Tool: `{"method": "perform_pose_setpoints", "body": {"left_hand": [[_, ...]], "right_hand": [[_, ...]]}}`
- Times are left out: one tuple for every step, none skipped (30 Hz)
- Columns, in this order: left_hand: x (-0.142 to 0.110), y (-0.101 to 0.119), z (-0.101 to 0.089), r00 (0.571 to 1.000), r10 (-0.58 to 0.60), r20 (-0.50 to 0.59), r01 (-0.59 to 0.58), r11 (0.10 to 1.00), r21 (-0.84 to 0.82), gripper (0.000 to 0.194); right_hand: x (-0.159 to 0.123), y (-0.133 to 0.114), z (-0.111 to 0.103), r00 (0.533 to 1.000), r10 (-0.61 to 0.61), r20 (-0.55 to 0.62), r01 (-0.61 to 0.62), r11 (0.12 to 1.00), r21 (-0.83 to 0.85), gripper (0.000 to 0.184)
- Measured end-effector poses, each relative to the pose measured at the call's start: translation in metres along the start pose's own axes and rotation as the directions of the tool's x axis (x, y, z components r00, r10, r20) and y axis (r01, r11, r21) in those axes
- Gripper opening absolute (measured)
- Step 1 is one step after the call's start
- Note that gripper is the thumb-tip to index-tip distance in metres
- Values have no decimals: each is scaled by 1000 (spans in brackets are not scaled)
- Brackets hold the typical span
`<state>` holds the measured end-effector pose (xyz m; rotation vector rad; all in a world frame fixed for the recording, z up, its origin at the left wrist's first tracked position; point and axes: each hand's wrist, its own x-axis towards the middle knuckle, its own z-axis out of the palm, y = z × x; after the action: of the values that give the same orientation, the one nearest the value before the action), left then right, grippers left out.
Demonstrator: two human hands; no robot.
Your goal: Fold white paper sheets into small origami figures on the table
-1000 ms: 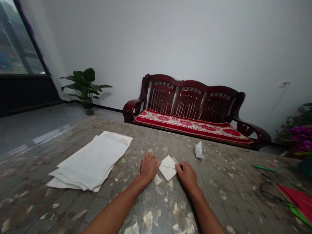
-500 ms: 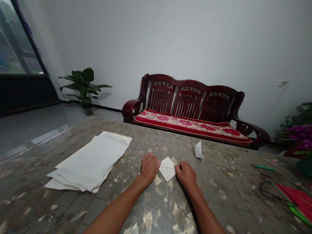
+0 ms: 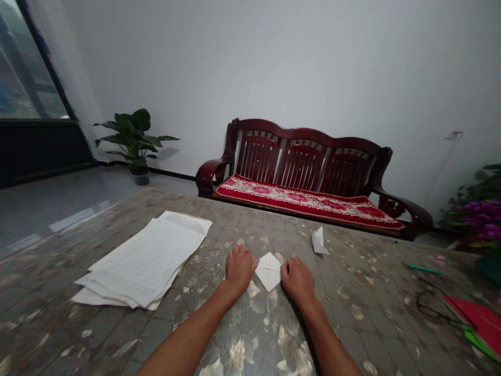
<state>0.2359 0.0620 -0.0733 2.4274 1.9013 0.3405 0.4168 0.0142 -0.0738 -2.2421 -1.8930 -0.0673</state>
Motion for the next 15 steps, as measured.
{"method": "perform_pose_setpoints", "body": {"left_hand": [[1,0,-1,1000,3,-1,-3,1000,7,27],[2,-1,-1,1000,8,1,-8,1000,13,27],[3,-1,-2,1000,14,6,-14,1000,17,27],[4,-2,-3,1000,23,11,-23,1000,20,27],[5,-2,-3,999,34,13,-34,999,23,26],[6,-3,-3,999,49,11,-49,998,25,25],[6,-3,-3,998,66,7,-66,997,27,24],[7,-4,-2,996,87,-1,-86,996,27,23],[7,-4,0,994,110,-10,-110,994,21,21],[8,-5,1,990,139,-18,-139,990,7,20],[8,-5,4,984,175,-26,-176,984,-16,19],[9,-7,6,973,227,-34,-229,972,-48,20],[10,-8,9,954,295,-43,-298,951,-87,23],[12,-9,11,924,380,-50,-383,915,-129,26],[13,-11,13,879,474,-50,-475,863,-172,30]], "right_hand": [[0,0,-1,1000,4,-1,-4,1000,-5,21],[-1,-1,-1,1000,8,-4,-8,1000,-10,20],[-1,-1,-2,1000,15,-7,-15,1000,-15,20],[-1,0,-2,1000,24,-11,-25,999,-20,20],[-2,0,-3,999,35,-15,-36,999,-26,21],[-2,0,-3,999,46,-18,-47,998,-31,21],[-3,1,-3,998,55,-20,-55,998,-36,21],[-3,2,-3,998,61,-22,-62,997,-41,21],[-3,2,-3,998,65,-23,-66,997,-45,22],[-4,2,-2,998,65,-22,-66,997,-49,22],[-4,3,-2,998,63,-20,-64,997,-52,22],[-4,3,-1,998,60,-18,-61,997,-55,23],[-4,3,-1,998,58,-16,-59,997,-58,23],[-3,3,-1,998,56,-13,-57,997,-61,23],[-3,3,0,998,56,-10,-56,996,-64,23]]}}
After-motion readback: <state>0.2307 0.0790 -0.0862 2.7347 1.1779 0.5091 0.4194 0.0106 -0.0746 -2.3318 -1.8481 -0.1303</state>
